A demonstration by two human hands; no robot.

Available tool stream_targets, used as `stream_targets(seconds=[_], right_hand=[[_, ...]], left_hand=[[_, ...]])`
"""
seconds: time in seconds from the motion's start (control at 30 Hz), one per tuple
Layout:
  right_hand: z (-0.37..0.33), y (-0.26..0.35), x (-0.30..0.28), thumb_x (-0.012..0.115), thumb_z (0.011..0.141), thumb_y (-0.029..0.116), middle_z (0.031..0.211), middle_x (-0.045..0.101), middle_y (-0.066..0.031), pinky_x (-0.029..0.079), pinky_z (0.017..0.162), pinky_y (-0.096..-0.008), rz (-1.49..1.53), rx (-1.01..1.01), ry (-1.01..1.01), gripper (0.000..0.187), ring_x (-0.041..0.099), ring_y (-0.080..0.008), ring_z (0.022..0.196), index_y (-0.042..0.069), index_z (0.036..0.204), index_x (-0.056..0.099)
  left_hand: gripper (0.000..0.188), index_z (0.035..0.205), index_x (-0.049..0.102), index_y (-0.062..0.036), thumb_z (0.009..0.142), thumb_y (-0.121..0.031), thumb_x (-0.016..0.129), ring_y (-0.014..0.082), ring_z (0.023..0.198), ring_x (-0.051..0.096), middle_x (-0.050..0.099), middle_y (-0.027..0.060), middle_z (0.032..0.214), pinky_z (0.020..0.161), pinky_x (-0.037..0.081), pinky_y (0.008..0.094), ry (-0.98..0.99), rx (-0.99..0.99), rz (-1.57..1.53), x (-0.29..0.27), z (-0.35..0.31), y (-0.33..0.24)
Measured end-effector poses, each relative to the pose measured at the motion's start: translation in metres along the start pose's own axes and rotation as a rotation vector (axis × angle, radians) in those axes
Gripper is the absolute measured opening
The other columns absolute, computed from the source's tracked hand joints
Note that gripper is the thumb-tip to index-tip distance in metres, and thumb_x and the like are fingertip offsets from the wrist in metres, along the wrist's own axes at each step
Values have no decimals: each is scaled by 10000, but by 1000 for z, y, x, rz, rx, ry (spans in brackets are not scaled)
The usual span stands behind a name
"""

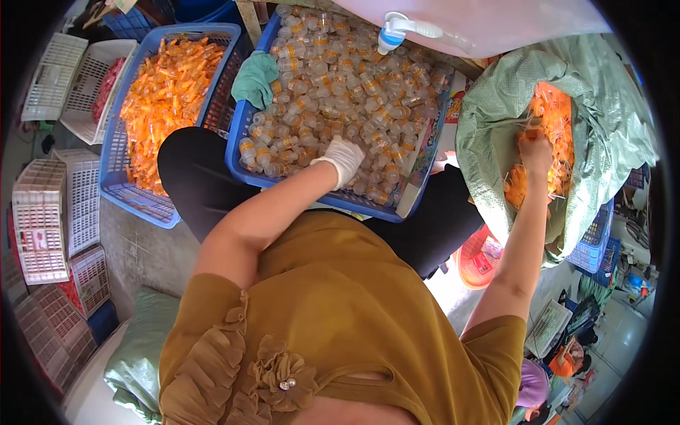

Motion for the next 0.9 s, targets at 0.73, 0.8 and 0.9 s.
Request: stream_targets(seconds=[0.73,0.8,0.9], right_hand=[[-133,254,-222,635,885,24,1082,678,-100,481,923,-305,1530,-856,11,260,655,-188,987,-28,1138,613],[-118,272,-217,649,879,36,1073,681,-91,475,930,-297,1577,-842,32,261,648,-174,999,-21,1131,619],[-110,293,-175,651,883,54,1059,685,-89,465,950,-294,1487,-790,128,270,631,-153,1027,-13,1142,618]], left_hand=[[382,1279,524,-26,919,-109,620,102,961,614,643,50,1109,780,481,226,-837,168,-1873,-158,-85,84],[376,1275,523,-19,916,-81,616,110,993,610,640,55,1128,822,486,234,-892,189,-1880,-167,-85,83],[384,1275,517,-14,903,-31,611,121,1049,593,632,60,1155,907,474,250,-933,210,-1885,-164,-77,87]])
Point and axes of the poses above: each hand's wrist, its own z-axis towards the middle knuckle, its own x-axis out of the palm, y = z × x, the point moved 8 cm from there along z, towards the middle knuckle
